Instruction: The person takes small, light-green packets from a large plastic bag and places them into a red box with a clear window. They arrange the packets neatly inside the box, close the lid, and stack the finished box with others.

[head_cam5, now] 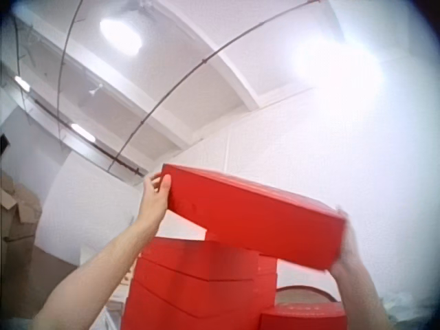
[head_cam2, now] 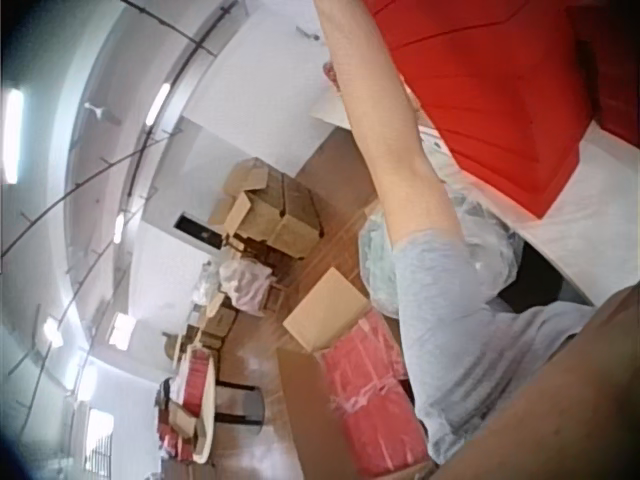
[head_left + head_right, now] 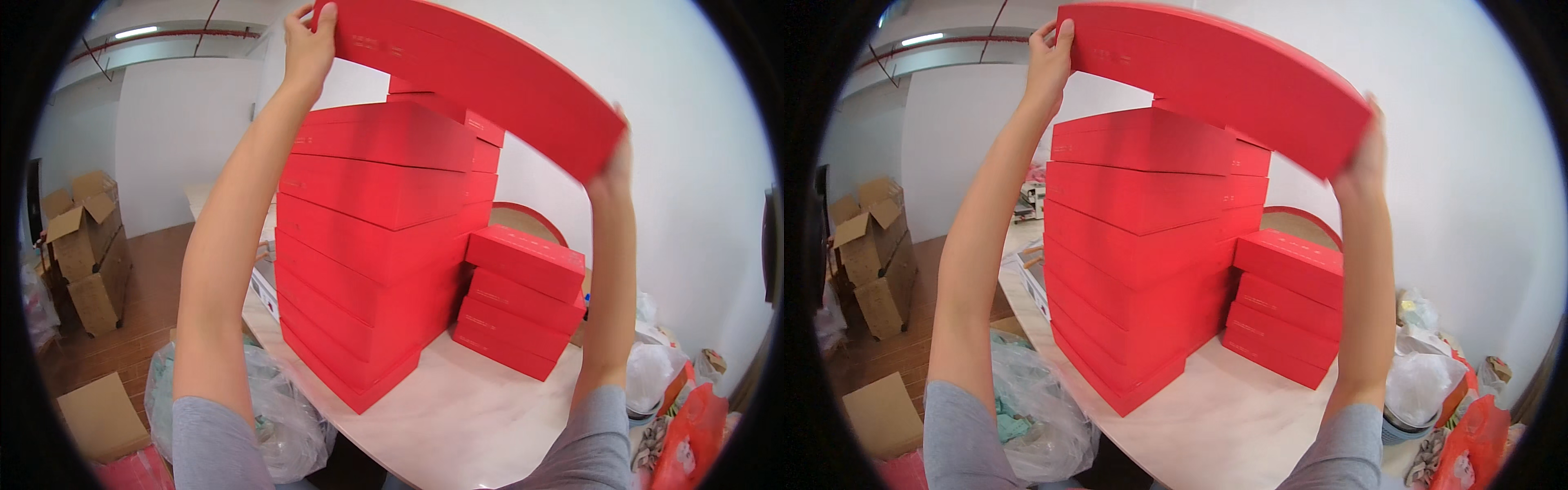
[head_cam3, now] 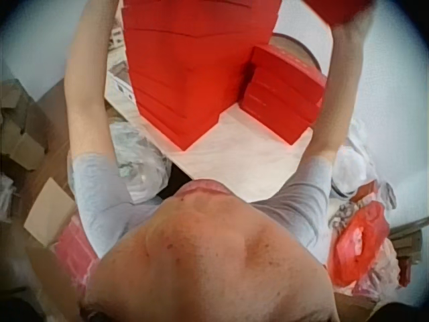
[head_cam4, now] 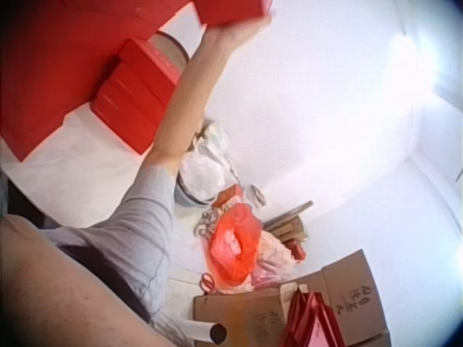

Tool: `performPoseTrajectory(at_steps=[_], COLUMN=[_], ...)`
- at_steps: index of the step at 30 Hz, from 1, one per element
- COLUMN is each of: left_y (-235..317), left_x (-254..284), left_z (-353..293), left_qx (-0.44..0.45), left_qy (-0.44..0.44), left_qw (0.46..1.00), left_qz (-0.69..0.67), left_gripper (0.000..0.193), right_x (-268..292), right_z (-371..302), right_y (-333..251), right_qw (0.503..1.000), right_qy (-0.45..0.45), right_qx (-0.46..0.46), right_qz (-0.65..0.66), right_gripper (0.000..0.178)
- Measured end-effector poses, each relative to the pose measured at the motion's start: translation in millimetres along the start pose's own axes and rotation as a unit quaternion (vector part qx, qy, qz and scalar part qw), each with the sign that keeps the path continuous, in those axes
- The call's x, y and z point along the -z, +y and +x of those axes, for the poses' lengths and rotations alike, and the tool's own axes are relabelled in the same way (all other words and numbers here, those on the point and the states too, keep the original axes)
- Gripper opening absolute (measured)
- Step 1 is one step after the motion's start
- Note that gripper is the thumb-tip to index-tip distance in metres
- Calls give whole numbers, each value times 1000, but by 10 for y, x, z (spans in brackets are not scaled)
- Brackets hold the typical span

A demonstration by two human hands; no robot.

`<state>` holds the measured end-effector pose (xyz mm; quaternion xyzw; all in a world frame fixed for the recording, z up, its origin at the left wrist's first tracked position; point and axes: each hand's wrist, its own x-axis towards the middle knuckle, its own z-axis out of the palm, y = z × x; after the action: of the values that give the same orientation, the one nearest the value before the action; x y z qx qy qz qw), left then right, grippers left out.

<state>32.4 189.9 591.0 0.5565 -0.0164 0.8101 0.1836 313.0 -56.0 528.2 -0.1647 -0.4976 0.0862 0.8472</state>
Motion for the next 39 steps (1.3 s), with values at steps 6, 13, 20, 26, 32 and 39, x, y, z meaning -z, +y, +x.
performPoseTrajectory(at_steps=[6, 13, 20, 26, 32, 39], left_y=[-1358, -1371, -1516, -842, 1506, 4703], left_x=[642, 259, 648, 2592, 5132, 5983], left_z=[223, -492, -759, -2357, -4991, -6956], left_qx=[125, 119, 46, 85, 341, 451], left_qy=[-131, -262, -196, -283, -61, 228], left_qw=[960, 922, 925, 829, 556, 262], left_qz=[213, 258, 323, 476, 756, 822], left_gripper=[78, 81, 77, 58, 63, 55], right_x=[-498, -607, -648, -1435, -2223, -3455], right_z=[213, 191, 9, -1159, -2819, -4896], right_y=[1023, 1825, 1991, 2021, 1912, 1889], right_qw=[975, 911, 887, 793, 729, 705], right_qy=[-104, -116, -51, -217, -385, -671], right_qx=[-73, 50, 277, 507, 563, 214], right_qz=[-184, -392, -365, -259, -62, 80], right_gripper=[74, 66, 42, 30, 26, 24])
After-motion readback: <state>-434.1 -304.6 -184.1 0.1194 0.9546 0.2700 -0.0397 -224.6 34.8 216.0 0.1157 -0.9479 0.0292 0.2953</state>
